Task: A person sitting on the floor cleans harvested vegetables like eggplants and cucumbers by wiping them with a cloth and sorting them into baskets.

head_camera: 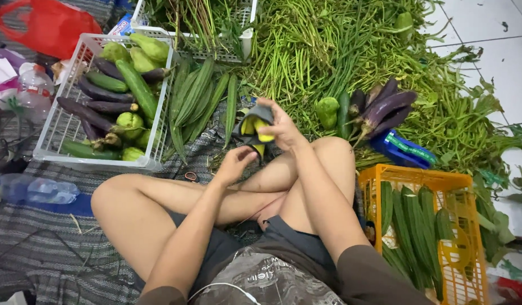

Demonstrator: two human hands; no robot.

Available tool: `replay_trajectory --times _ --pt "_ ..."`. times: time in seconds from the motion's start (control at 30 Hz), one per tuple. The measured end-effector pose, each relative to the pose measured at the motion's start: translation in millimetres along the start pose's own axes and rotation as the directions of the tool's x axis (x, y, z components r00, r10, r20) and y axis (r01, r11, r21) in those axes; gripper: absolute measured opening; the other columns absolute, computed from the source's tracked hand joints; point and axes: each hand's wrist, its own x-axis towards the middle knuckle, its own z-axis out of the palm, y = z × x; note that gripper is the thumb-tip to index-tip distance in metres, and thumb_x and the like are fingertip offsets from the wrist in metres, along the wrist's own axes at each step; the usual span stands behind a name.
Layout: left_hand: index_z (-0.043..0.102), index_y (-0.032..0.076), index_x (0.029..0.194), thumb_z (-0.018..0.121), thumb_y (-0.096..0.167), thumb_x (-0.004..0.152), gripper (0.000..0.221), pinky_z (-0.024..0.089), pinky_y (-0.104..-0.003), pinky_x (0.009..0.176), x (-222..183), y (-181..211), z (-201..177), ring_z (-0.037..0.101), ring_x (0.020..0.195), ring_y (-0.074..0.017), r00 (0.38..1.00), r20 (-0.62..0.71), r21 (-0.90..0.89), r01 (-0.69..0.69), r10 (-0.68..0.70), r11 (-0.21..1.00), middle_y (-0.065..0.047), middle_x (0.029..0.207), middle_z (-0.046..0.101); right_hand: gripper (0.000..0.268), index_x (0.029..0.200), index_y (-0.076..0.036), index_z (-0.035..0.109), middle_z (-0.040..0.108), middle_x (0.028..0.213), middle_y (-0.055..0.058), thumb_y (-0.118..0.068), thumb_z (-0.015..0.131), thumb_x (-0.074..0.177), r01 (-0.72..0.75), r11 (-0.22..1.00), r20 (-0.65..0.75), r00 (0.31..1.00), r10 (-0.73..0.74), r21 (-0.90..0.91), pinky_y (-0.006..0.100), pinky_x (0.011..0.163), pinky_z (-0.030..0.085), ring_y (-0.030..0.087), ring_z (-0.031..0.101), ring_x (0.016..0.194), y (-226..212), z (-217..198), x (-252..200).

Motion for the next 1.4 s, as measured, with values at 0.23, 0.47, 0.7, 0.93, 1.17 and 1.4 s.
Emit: replay_trajectory --times 0.23,0.47,0.7,0.93,1.17,1.4 --pt "0.073 0.008 0.100 0.064 0.018 0.097 0.014 0.053 -0.040 0.086 13.2 -21.7 -13.2 0.066 0.090 -0.0233 0.961 -0.275 -0.005 0.033 -0.033 0.999 -0.012 0.090 0.071 0.039 0.088 -0.023 0.078 0.073 0.079 -0.004 -0.062 0.069 0.092 -0.438 0.516 -0.431 0.891 0.141 -0.736 0.032 0.070 0.050 0.017 0.069 0.079 54.3 -72.7 21.2" --pt "0.066 0.011 0.122 0.068 0.019 0.093 0.030 0.052 -0.034 0.087 24.8 -30.2 -12.2 0.061 0.096 -0.0183 0.933 -0.313 -0.271 0.094 -0.180 0.958 -0.008 0.102 0.067 0.029 0.081 -0.006 0.072 0.071 0.075 0.011 -0.028 0.089 0.071 -0.494 0.558 -0.433 0.866 0.249 -0.667 0.037 0.064 0.056 0.028 0.070 0.075 43.3 -76.6 11.2" --pt "0.062 0.010 0.130 0.075 0.012 0.084 0.047 0.051 -0.049 0.103 4.9 8.5 -16.8 0.064 0.120 -0.0379 0.913 -0.342 -0.016 0.230 -0.221 0.973 -0.020 0.119 0.070 0.062 0.139 0.004 0.051 0.069 0.115 0.023 -0.021 0.079 0.090 -0.506 0.862 -0.247 0.831 0.498 0.034 0.049 0.087 0.058 0.034 0.073 0.099 32.5 -65.2 11.5" --pt "0.076 0.016 0.104 0.078 0.017 0.084 0.020 0.057 -0.043 0.086 15.7 -36.1 -22.6 0.074 0.096 -0.0300 0.849 -0.495 0.056 0.243 -0.184 0.968 -0.010 0.090 0.077 0.026 0.084 -0.008 0.071 0.070 0.079 -0.001 -0.018 0.090 0.070 -0.503 0.646 0.116 0.731 0.672 -0.575 0.026 0.063 0.050 0.014 0.065 0.069 4.2 -28.0 -4.6" --pt "0.075 0.009 0.106 0.063 0.019 0.101 0.016 0.055 -0.047 0.091 -2.3 14.2 -29.8 0.072 0.100 -0.0346 0.786 -0.595 -0.011 0.202 -0.169 0.979 -0.016 0.097 0.076 0.039 0.092 -0.011 0.071 0.067 0.077 0.001 -0.049 0.062 0.098 -0.330 0.941 -0.206 0.918 0.338 0.075 0.028 0.067 0.057 0.013 0.069 0.067 -27.1 -8.9 1.3" --pt "0.068 0.005 0.108 0.057 0.018 0.109 0.017 0.050 -0.049 0.091 -6.5 53.2 -43.5 0.066 0.098 -0.0382 0.671 -0.675 0.350 -0.075 0.307 0.934 -0.013 0.097 0.063 0.056 0.115 -0.002 0.066 0.070 0.090 0.009 -0.054 0.069 0.096 -0.320 0.944 -0.427 0.867 0.258 -0.080 0.041 0.079 0.061 0.024 0.074 0.084 0.6 -67.2 8.9"
